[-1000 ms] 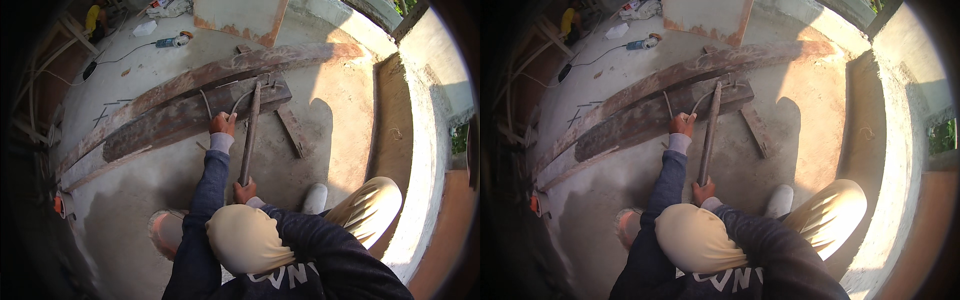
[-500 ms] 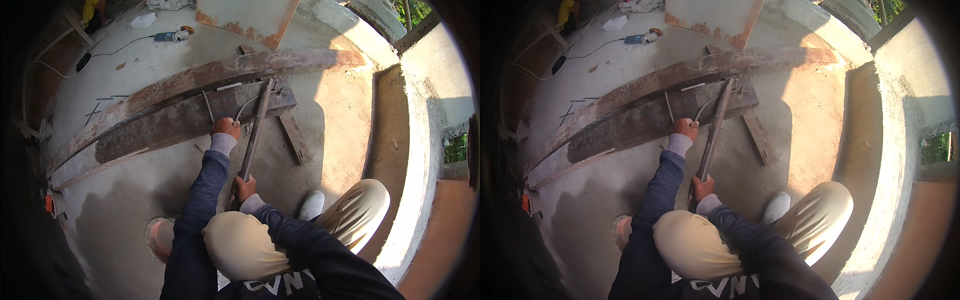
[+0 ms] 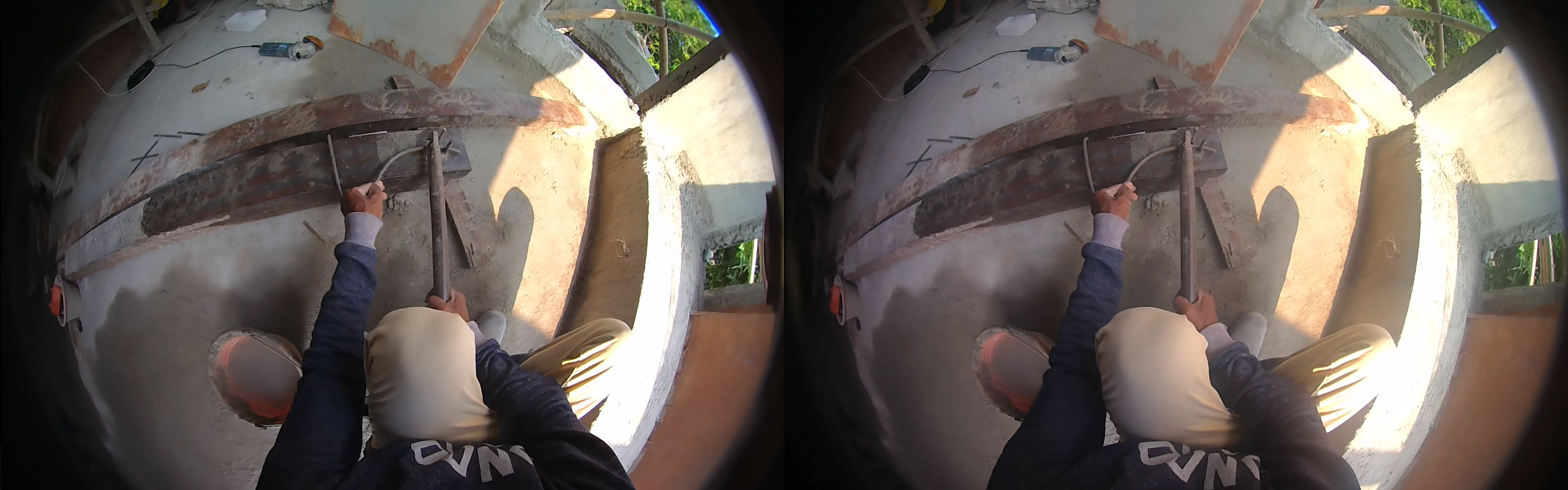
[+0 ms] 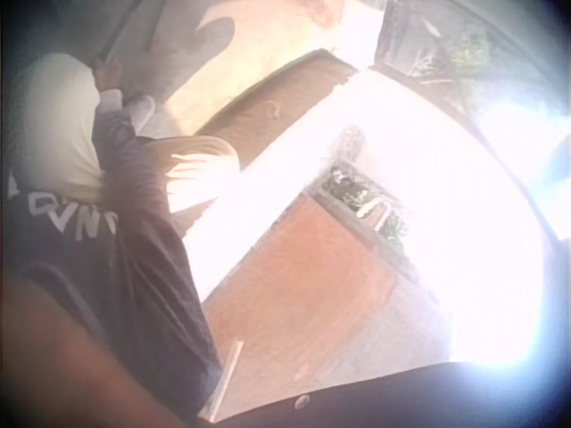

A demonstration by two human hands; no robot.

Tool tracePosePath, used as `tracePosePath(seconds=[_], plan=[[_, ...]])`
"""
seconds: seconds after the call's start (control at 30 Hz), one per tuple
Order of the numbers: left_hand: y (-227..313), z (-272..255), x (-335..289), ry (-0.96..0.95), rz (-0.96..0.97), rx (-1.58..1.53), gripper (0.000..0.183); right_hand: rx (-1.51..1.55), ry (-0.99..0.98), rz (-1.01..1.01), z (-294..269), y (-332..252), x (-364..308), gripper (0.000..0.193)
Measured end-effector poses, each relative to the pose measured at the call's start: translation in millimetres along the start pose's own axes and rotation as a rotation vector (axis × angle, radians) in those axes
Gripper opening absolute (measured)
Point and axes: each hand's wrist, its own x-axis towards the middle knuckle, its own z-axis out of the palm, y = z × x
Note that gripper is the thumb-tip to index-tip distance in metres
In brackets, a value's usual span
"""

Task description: The person walks through a construction area, picks up a metal rod, and uses a hammer to bend it on a makeshift anvil. They then use an angle grinder to cut the rod, producing sparks.

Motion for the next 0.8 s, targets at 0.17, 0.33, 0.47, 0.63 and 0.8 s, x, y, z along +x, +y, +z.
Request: tracePosePath(seconds=[0.17,0.33,0.47,0.63,0.8], plan=[[-26,1,23,0.007,0.029,0.018,0.032,-0.124,0.031,0.008,6,0,-1,0.031],[-12,-2,12,-0.014,0.014,0.018,0.032,-0.157,-0.012,0.036,3,-15,-10,0.029],[-6,2,8,0.021,0.07,-0.071,0.033,0.042,-0.024,0.007,21,-11,-9,0.026],[-8,4,1,0.019,0.112,-0.144,0.034,0.096,0.051,0.015,38,-24,-16,0.023],[-29,3,5,-0.018,0.033,-0.199,0.031,0.089,0.062,0.021,33,-17,-14,0.022]])
